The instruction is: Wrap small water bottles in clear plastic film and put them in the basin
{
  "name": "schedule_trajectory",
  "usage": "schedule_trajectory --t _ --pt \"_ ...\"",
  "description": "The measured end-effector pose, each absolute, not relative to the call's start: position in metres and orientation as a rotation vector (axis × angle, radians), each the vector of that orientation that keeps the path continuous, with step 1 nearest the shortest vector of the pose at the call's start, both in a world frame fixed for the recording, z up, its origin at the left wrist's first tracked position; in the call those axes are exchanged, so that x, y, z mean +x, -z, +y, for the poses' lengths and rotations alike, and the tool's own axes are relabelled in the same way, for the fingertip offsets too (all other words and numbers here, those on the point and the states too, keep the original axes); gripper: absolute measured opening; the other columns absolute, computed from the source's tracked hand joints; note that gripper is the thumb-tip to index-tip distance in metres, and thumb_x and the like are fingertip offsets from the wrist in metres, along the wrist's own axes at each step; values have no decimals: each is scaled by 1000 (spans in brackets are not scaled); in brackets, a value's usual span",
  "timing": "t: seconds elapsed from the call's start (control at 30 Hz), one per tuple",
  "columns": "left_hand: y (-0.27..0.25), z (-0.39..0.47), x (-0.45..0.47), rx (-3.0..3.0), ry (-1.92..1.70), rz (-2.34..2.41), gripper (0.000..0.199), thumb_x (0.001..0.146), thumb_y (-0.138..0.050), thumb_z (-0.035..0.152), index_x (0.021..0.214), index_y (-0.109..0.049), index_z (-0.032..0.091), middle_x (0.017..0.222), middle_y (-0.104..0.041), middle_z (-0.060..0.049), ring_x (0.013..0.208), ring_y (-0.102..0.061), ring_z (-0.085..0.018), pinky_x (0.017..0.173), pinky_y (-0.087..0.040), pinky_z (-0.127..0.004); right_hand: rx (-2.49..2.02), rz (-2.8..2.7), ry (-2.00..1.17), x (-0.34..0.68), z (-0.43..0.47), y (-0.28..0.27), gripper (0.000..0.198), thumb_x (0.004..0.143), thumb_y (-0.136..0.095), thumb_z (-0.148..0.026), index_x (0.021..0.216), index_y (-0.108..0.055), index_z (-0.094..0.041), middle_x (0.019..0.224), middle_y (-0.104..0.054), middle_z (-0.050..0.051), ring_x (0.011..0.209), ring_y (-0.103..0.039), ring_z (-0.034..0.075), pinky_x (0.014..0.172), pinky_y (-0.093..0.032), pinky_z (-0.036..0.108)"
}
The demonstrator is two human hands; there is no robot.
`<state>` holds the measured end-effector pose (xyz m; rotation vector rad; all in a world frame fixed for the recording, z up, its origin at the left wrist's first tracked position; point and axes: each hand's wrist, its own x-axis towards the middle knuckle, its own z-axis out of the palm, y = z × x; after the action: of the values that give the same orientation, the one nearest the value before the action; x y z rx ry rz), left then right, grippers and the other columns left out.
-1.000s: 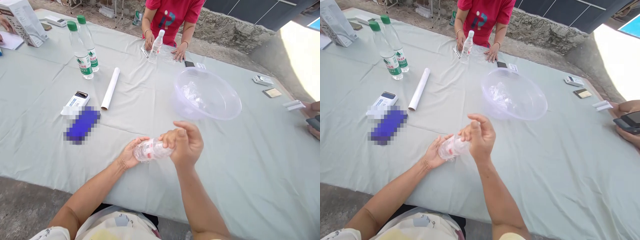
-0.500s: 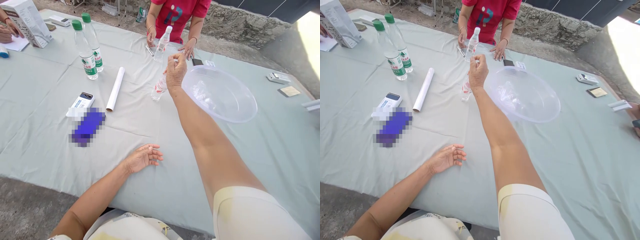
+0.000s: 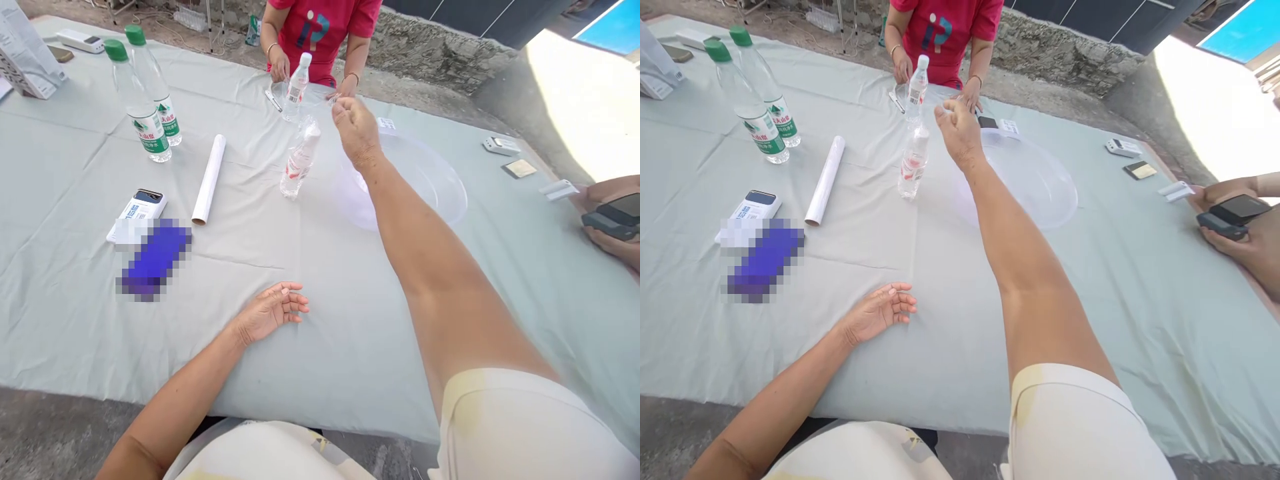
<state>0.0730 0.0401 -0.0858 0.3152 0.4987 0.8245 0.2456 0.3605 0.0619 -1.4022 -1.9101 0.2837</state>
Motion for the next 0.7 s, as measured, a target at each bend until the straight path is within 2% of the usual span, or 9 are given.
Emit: schedule_trajectory --t 0.13,0.3,0.4,0.47,0.57,0.63,0.7 --pt "85 40 74 339 -821 503 32 88 -73 37 113 -68 17 104 -71 -10 96 -69 -22 78 -53 -33 -1680 -1550 -233 301 346 -73 14 94 -53 -24 87 -64 -17 89 -68 5 82 -55 14 85 -43 32" --pt "86 41 75 363 -821 509 30 91 -70 35 115 -68 18 106 -71 -10 98 -69 -22 80 -53 -34 -1910 -1527 -505 346 321 -57 7 77 -66 -13 70 -64 -14 76 -63 3 79 -56 17 83 -45 40" --pt "85 41 75 370 -829 506 30 90 -70 35 115 -68 18 106 -71 -9 99 -69 -22 80 -52 -34 -2010 -1612 -718 356 315 -45 7 71 -72 -12 68 -65 -13 75 -62 5 81 -56 19 83 -46 44" --pt "84 41 75 372 -834 510 30 90 -70 35 115 -68 18 105 -72 -9 98 -69 -22 80 -52 -34 -1987 -1548 -630 358 316 -41 7 69 -70 -10 72 -66 -14 79 -62 5 81 -56 19 82 -48 45" --pt "82 40 75 372 -837 525 29 91 -70 35 114 -68 18 105 -72 -10 98 -69 -22 80 -53 -34 -1860 -1561 -477 356 321 -38 34 63 -67 -5 95 -68 -18 98 -64 6 83 -56 18 82 -50 42" --pt "82 40 75 376 -843 530 30 90 -70 35 114 -68 18 105 -72 -10 98 -69 -22 79 -53 -34 -1795 -1747 -550 351 324 -37 47 58 -69 -3 101 -68 -20 104 -64 5 84 -57 18 83 -49 40" --pt "83 40 75 383 -851 532 31 90 -70 36 115 -68 17 105 -72 -10 98 -69 -22 80 -54 -34 -1744 -1870 -632 344 326 -37 34 60 -72 -9 92 -69 -19 92 -64 3 82 -58 17 83 -48 38"
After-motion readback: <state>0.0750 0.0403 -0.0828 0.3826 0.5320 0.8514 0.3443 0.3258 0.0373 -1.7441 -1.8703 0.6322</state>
